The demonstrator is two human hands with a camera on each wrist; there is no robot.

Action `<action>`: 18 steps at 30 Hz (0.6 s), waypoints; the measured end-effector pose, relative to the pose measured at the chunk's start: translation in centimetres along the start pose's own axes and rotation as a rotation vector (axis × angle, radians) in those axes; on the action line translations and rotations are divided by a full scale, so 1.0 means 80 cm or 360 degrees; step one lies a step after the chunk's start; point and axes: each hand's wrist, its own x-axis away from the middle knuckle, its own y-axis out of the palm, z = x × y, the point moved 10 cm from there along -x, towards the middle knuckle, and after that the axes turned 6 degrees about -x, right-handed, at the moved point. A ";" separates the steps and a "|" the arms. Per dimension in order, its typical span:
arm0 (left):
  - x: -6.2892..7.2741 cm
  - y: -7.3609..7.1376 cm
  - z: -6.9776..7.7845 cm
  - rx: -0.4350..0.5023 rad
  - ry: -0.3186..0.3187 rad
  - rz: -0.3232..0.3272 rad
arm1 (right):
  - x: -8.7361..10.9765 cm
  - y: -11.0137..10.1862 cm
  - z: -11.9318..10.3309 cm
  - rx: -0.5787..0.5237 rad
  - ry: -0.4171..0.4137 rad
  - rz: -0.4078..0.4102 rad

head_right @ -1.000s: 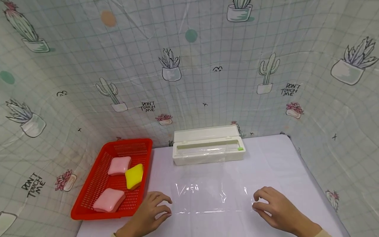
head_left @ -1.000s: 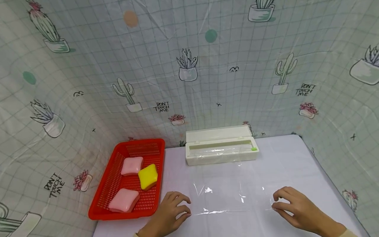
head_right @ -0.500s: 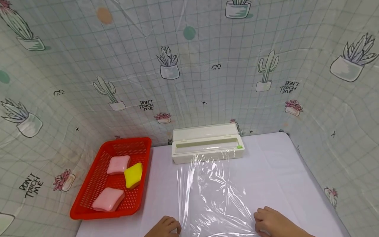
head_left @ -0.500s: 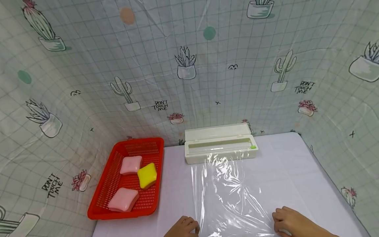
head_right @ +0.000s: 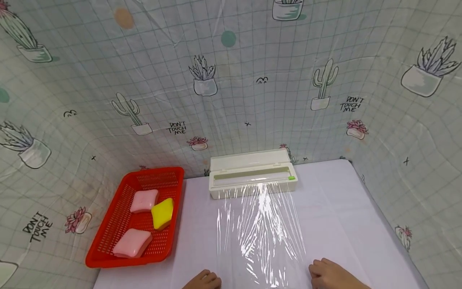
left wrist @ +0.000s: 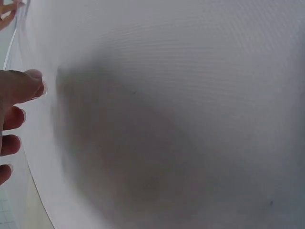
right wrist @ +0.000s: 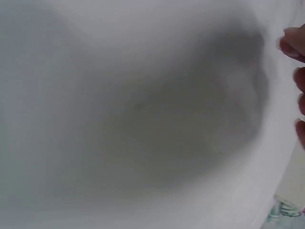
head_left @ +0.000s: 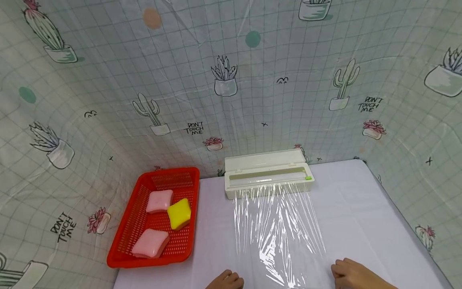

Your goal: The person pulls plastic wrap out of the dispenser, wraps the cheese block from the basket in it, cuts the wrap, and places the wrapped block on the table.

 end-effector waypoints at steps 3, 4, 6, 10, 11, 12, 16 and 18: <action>0.002 0.003 0.008 -0.0103 0.0038 -0.0014 | 0.005 0.005 -0.001 0.0012 0.0018 0.0028; 0.003 0.004 0.009 -0.0119 0.0042 -0.0023 | 0.007 0.007 -0.002 0.0025 0.0027 0.0032; 0.005 0.006 0.009 -0.0128 0.0040 -0.0030 | 0.011 0.009 -0.003 0.0049 0.0038 0.0043; 0.008 0.005 0.010 -0.0134 0.0052 -0.0014 | 0.017 0.013 -0.007 0.0126 0.0014 0.0059; 0.009 0.004 0.010 -0.0126 0.0056 -0.0005 | 0.019 0.013 -0.008 0.0134 0.0005 0.0065; 0.009 0.003 0.010 -0.0130 0.0062 0.0005 | 0.020 0.013 -0.009 0.0152 -0.0001 0.0069; 0.011 0.000 0.007 -0.0104 0.0078 -0.0008 | 0.024 0.013 -0.010 0.0190 0.0021 0.0087; 0.010 0.000 0.005 -0.0074 0.0091 -0.0049 | 0.026 0.013 -0.010 0.0197 0.0042 0.0094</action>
